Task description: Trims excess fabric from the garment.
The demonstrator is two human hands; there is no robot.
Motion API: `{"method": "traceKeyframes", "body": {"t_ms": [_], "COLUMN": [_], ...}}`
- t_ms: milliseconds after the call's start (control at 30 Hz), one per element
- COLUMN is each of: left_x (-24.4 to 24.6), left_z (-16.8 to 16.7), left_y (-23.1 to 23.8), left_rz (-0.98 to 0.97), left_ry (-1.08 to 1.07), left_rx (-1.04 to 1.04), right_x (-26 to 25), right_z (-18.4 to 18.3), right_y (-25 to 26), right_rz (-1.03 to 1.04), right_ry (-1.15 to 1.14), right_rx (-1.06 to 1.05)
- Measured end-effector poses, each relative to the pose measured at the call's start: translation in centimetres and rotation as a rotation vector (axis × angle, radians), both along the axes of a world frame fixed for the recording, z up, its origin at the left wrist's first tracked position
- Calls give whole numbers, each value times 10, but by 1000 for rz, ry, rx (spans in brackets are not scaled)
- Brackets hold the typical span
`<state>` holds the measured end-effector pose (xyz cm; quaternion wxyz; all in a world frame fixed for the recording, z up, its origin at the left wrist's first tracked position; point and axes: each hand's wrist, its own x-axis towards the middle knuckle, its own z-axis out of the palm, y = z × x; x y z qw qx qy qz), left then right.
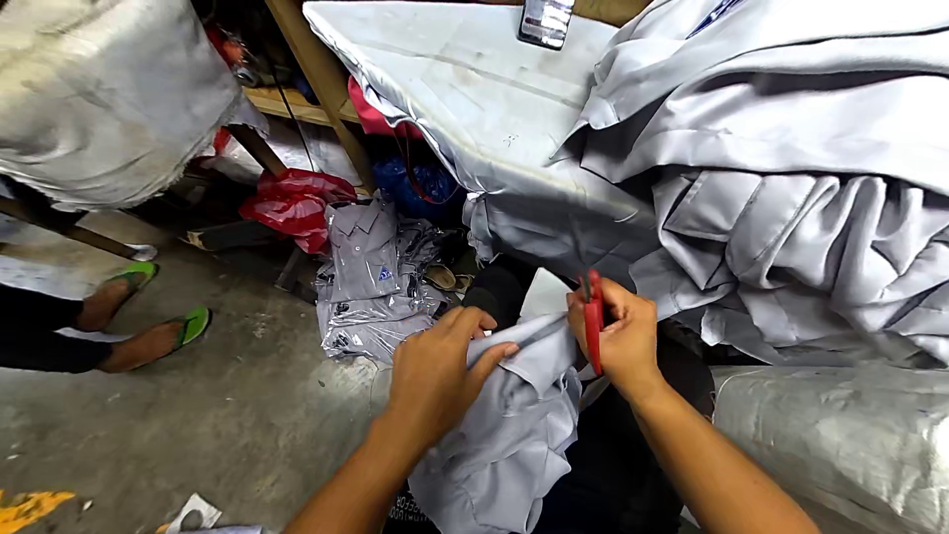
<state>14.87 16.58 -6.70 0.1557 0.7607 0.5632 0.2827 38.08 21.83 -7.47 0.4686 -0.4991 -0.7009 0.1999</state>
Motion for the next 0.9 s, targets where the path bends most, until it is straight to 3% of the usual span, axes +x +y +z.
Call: {"method": "traceKeyframes", "body": {"t_ms": [133, 300, 467, 567, 800, 900], "left_x": [17, 18, 38, 34, 11, 12], "left_z": [-26, -9, 2, 1, -5, -9], "left_y": [-31, -9, 8, 6, 3, 2], "left_rz": [-50, 179, -162, -276, -34, -30], "left_ry": [-420, -531, -995, -974, -928, -913], "left_rx": [-177, -8, -274, -335, -263, -230], "right_x": [-9, -22, -33, -20, 69, 86], "right_z": [-8, -8, 3, 10, 9, 1], "right_y": [-9, -28, -38, -39, -50, -57], "right_rz": [-30, 46, 43, 59, 432, 548], "right_ry": [290, 563, 738, 645, 48, -29], "right_rx": [119, 24, 11, -49, -510, -671]}}
